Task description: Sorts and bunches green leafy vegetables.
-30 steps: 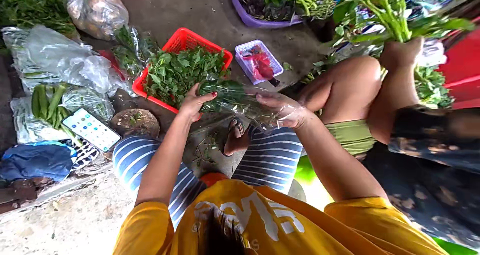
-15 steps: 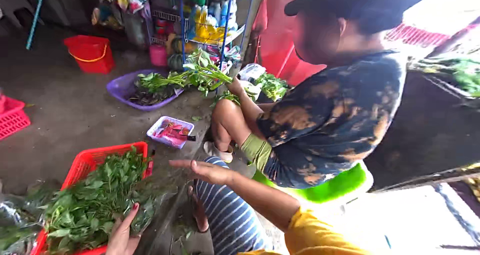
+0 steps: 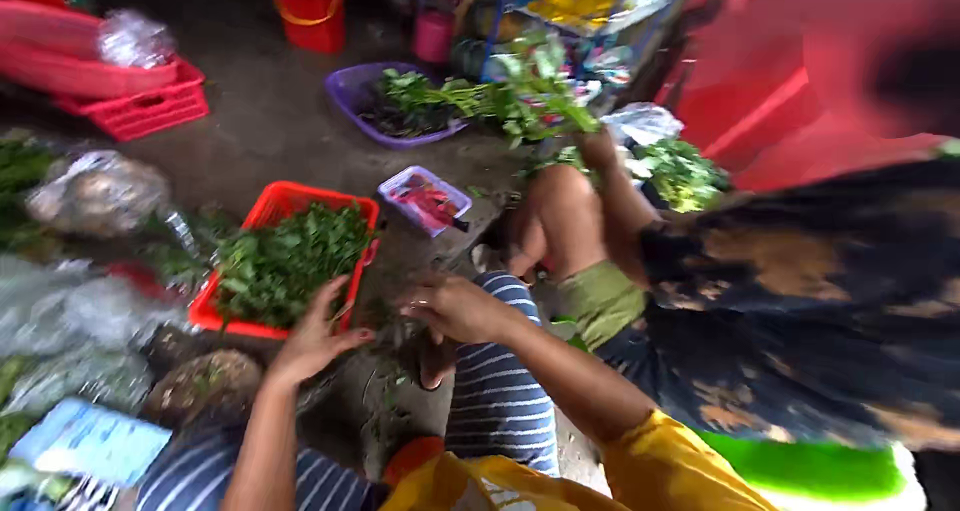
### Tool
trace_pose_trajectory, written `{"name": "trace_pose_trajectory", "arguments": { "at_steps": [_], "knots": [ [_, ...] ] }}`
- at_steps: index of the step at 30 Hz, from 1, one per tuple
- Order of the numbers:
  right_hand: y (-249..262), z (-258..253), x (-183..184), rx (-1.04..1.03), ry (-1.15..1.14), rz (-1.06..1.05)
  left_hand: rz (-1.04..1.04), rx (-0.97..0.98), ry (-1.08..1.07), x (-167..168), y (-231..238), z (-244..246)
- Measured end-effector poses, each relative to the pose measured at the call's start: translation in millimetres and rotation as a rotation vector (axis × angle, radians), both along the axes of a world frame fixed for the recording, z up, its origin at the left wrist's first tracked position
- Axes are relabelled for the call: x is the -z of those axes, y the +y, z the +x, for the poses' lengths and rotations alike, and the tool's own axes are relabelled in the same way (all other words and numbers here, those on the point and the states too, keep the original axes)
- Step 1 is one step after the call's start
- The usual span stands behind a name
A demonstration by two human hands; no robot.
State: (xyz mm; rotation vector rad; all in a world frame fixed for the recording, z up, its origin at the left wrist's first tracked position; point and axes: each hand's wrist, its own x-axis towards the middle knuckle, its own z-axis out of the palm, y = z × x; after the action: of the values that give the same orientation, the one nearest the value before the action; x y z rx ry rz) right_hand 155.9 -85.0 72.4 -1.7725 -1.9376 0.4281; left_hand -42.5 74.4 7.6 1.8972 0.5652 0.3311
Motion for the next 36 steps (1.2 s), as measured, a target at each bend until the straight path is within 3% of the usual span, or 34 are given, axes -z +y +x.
{"name": "trace_pose_trajectory", "arguments": {
  "at_steps": [3, 7, 10, 13, 16, 18, 23, 29, 33, 36],
  "knots": [
    [17, -13, 4, -0.126, 0.01, -0.008, 0.027, 0.184, -0.049, -19, -20, 4],
    [42, -11, 0, -0.218, 0.059, 0.142, 0.114, 0.053, 0.045, -44, -13, -3],
    [53, 10, -14, -0.156, 0.201, 0.269, 0.209, -0.056, 0.008, -47, 30, -27],
    [64, 31, -6, -0.08, 0.358, 0.304, 0.402, -0.155, 0.014, -80, 91, -49],
    [82, 41, 26, -0.006, 0.406, 0.184, 0.652, -0.234, 0.024, -122, 147, -61],
    [90, 48, 54, 0.03, 0.395, 0.035, 0.753, -0.309, 0.08, -129, 176, -63],
    [104, 56, 81, 0.018, 0.223, -0.197, 0.755, -0.564, 0.378, -90, 187, -43],
    [99, 74, 85, 0.065, 0.17, -0.275, 0.386, -0.356, 0.278, -5, 105, 8],
    [89, 93, 107, 0.103, 0.123, -0.278, 0.157, -0.469, 0.171, 38, 95, -12],
    [86, 95, 117, 0.162, 0.104, -0.314, 0.093, -0.569, 0.192, 36, 99, -24]
  ]
}}
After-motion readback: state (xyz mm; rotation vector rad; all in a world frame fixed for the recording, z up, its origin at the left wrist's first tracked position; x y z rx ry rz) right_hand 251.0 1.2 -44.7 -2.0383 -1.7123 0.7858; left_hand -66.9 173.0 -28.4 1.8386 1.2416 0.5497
